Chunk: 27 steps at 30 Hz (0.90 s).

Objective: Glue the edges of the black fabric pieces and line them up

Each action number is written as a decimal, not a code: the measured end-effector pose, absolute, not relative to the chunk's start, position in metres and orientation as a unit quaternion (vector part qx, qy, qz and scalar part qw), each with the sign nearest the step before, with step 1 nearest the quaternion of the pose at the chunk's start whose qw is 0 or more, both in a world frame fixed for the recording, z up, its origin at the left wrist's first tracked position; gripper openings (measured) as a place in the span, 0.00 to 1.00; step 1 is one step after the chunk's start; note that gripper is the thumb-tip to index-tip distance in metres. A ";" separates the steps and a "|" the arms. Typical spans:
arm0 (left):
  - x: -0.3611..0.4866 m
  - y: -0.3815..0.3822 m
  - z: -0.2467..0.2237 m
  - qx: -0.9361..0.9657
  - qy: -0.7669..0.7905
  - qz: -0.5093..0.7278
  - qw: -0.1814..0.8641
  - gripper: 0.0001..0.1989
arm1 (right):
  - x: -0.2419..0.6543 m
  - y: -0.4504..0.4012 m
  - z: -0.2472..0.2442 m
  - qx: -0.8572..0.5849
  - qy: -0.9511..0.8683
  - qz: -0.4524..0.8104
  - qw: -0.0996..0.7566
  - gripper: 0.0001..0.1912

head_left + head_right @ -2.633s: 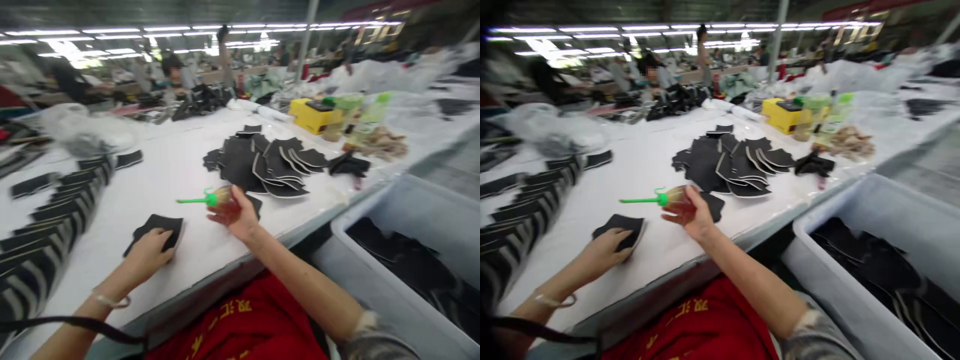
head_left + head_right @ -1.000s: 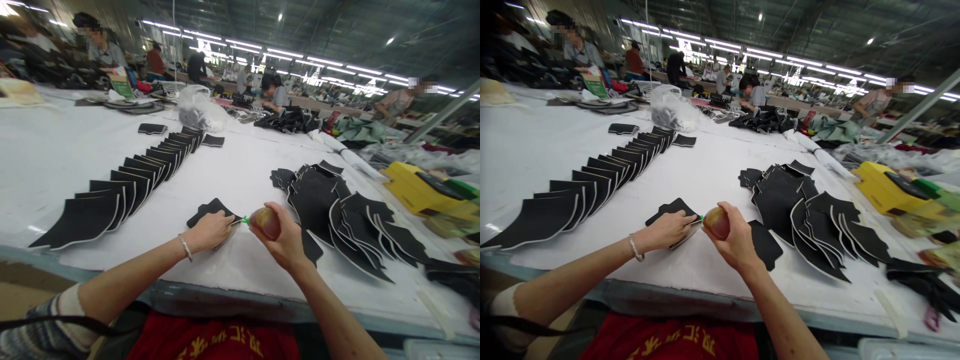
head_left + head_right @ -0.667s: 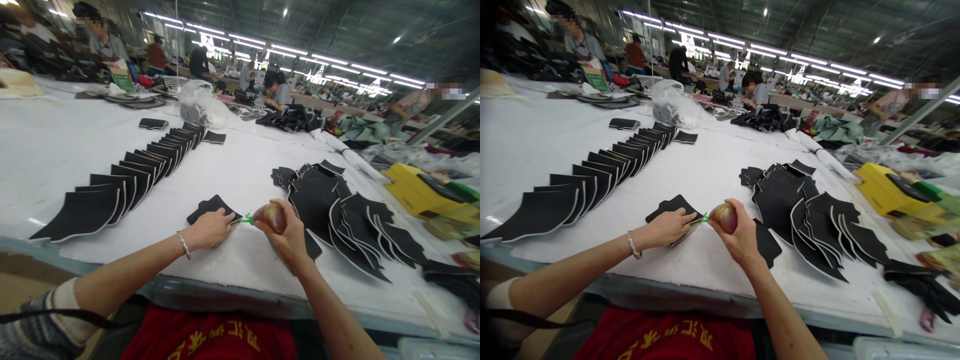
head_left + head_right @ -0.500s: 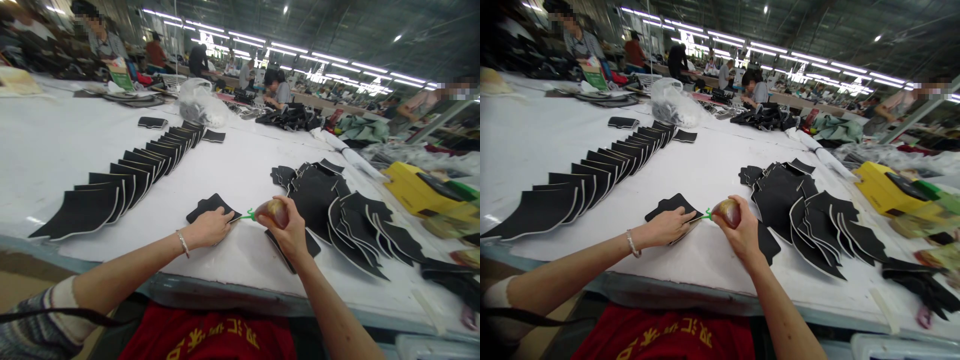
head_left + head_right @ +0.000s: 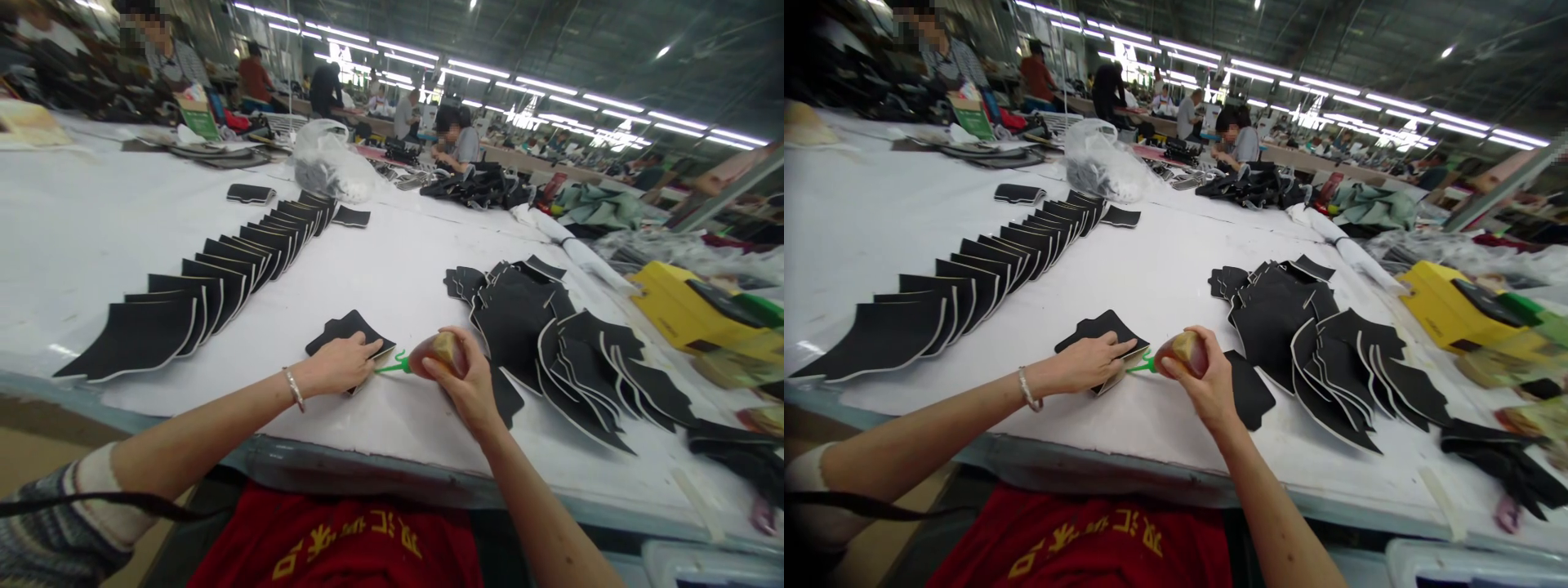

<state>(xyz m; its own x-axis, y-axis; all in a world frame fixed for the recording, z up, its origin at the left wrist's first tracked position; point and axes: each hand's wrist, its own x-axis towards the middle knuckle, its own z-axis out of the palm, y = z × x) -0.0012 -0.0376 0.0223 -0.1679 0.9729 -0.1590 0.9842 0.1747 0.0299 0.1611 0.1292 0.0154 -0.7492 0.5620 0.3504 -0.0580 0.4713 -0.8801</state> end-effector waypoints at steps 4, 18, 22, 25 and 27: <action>0.002 -0.038 0.030 0.640 0.759 -0.085 0.087 0.18 | 0.162 0.127 0.015 -0.158 -0.783 0.511 0.317 0.25; -0.003 -0.043 0.021 0.663 0.744 -0.040 0.079 0.18 | 0.172 0.113 0.006 -0.134 -0.772 0.545 0.299 0.25; -0.002 -0.043 0.021 0.644 0.758 -0.051 0.085 0.18 | 0.175 0.109 0.003 -0.125 -0.765 0.567 0.280 0.26; -0.002 -0.043 0.021 0.630 0.770 -0.050 0.086 0.19 | 0.177 0.108 0.003 -0.140 -0.774 0.536 0.307 0.26; -0.001 -0.043 0.022 0.647 0.755 -0.072 0.076 0.19 | 0.179 0.106 0.003 -0.129 -0.778 0.539 0.297 0.26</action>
